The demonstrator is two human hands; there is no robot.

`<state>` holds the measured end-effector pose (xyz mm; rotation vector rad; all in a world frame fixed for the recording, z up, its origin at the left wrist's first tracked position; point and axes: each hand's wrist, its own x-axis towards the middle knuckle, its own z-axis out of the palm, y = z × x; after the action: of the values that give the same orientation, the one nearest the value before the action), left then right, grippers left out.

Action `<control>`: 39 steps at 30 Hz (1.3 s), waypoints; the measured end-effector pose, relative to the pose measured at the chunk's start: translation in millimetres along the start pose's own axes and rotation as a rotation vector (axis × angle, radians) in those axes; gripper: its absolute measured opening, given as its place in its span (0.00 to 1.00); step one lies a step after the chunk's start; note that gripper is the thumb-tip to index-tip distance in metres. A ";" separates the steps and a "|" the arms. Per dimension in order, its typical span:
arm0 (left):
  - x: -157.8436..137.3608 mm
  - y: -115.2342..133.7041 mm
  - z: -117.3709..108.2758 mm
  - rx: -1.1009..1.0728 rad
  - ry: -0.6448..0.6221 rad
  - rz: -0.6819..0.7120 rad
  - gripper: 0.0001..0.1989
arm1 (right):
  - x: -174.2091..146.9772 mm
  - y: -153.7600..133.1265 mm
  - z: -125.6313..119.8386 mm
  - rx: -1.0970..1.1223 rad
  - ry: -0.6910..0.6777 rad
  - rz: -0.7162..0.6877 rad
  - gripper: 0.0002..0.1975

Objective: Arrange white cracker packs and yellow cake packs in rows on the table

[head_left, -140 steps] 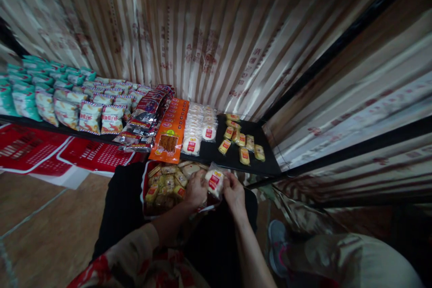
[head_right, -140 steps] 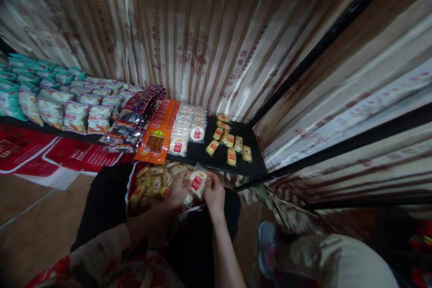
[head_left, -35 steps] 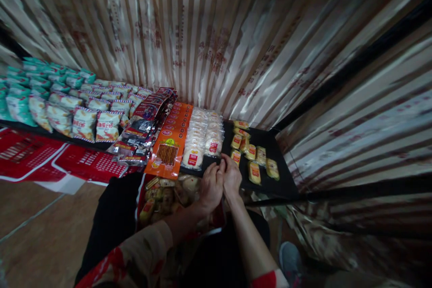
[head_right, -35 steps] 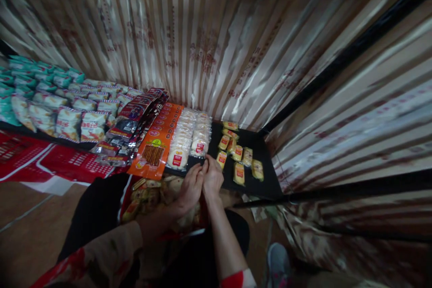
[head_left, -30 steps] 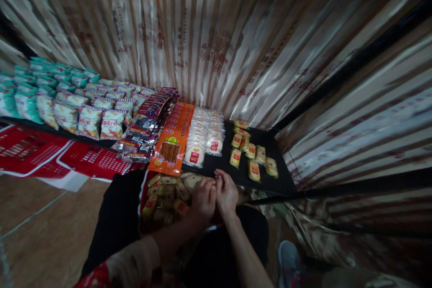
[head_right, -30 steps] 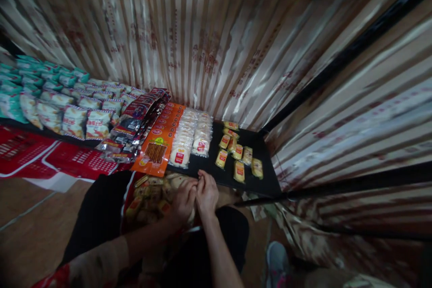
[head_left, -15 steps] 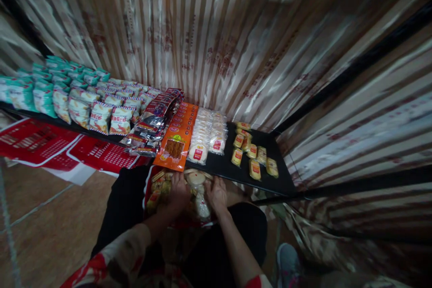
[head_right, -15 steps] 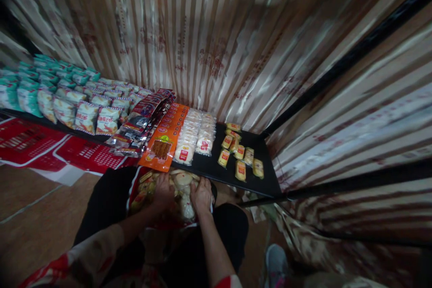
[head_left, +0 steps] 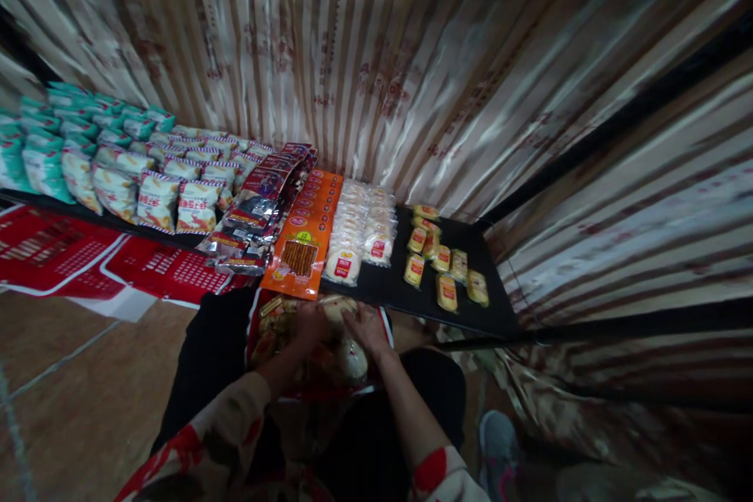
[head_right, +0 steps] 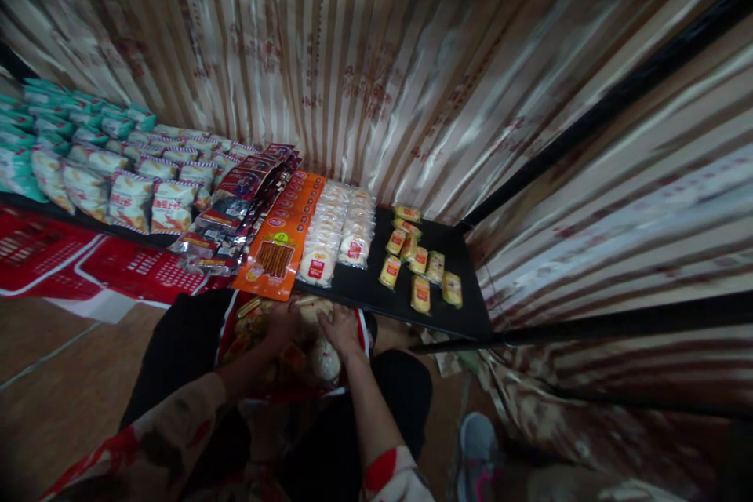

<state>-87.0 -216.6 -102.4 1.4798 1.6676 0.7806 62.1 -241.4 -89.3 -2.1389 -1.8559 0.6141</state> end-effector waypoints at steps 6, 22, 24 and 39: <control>-16.6 -16.6 -22.0 0.066 -0.020 0.091 0.15 | -18.9 -12.0 16.5 -0.022 0.047 -0.086 0.21; -79.2 -57.1 -71.6 0.046 0.244 0.493 0.12 | -68.8 -45.0 43.1 -0.132 0.008 -0.219 0.25; -81.8 -46.4 -76.6 0.026 0.242 0.465 0.12 | -66.0 -48.0 44.1 -0.123 0.014 -0.200 0.26; -81.9 0.7 -81.0 -0.557 -0.005 -0.088 0.10 | -92.7 -56.6 12.7 0.793 0.181 -0.075 0.17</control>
<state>-152.2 -294.2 -47.7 1.0089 1.3493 1.0825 -3.1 -324.4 -61.1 -1.5290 -1.2772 0.9100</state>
